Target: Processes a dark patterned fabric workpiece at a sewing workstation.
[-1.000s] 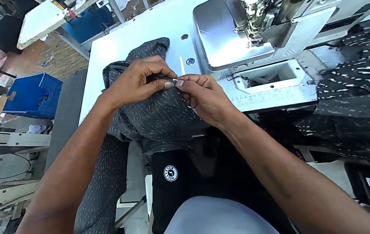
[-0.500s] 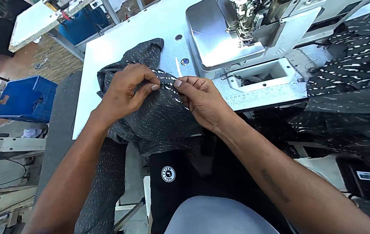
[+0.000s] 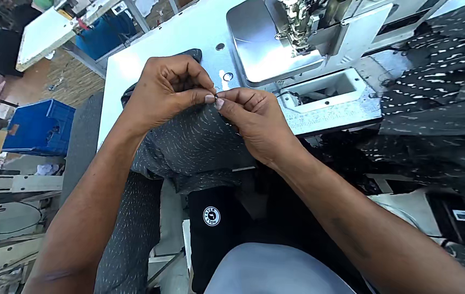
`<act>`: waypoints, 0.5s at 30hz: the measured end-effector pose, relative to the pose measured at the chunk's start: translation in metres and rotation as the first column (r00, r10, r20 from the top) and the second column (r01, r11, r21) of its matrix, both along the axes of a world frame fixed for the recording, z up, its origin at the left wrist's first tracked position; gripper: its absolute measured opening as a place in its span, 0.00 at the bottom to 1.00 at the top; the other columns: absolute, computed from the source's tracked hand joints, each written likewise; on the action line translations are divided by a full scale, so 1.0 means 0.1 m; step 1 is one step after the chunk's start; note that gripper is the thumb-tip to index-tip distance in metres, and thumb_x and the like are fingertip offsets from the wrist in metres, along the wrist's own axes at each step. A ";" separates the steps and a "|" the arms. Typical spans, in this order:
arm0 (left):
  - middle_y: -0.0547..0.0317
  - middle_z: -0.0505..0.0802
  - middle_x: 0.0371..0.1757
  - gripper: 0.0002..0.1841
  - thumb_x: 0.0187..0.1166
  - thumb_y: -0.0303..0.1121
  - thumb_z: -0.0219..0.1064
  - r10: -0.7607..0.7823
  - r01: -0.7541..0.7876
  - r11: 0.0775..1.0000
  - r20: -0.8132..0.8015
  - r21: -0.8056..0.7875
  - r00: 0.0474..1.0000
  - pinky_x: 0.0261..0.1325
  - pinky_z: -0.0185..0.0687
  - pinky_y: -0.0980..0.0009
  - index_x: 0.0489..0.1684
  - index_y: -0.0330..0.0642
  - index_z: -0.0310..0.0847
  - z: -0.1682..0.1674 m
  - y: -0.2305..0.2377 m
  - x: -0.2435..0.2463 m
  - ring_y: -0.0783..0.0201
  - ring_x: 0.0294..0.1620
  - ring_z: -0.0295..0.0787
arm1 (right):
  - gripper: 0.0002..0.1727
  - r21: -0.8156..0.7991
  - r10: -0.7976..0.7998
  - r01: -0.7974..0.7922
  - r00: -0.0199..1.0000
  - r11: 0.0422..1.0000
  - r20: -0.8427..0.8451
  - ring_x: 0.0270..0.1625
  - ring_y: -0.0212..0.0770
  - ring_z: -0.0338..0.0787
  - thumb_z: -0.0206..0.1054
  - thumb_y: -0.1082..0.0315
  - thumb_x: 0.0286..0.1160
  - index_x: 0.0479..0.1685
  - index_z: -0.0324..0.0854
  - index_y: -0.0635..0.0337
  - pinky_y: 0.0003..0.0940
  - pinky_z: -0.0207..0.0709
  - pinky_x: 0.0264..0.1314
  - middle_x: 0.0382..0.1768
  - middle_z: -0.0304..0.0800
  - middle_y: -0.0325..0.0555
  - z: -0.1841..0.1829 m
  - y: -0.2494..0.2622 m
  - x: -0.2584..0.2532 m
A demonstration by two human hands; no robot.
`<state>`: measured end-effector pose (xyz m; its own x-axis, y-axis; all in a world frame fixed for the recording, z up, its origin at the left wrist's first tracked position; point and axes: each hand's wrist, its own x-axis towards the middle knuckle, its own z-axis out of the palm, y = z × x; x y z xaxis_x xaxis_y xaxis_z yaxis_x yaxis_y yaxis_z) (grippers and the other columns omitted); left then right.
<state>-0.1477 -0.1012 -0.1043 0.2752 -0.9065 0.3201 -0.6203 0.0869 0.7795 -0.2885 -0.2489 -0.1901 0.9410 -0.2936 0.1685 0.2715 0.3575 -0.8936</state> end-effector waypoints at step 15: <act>0.63 0.93 0.44 0.09 0.83 0.34 0.67 -0.201 0.177 0.936 0.049 0.305 0.978 0.50 0.87 0.77 0.45 0.38 0.89 0.14 -0.21 0.18 0.75 0.45 0.89 | 0.11 -0.130 0.013 0.010 0.984 0.991 0.177 0.37 0.31 0.91 0.68 0.81 0.75 0.54 0.83 0.68 0.24 0.87 0.43 0.37 0.93 0.45 0.07 -0.17 -0.09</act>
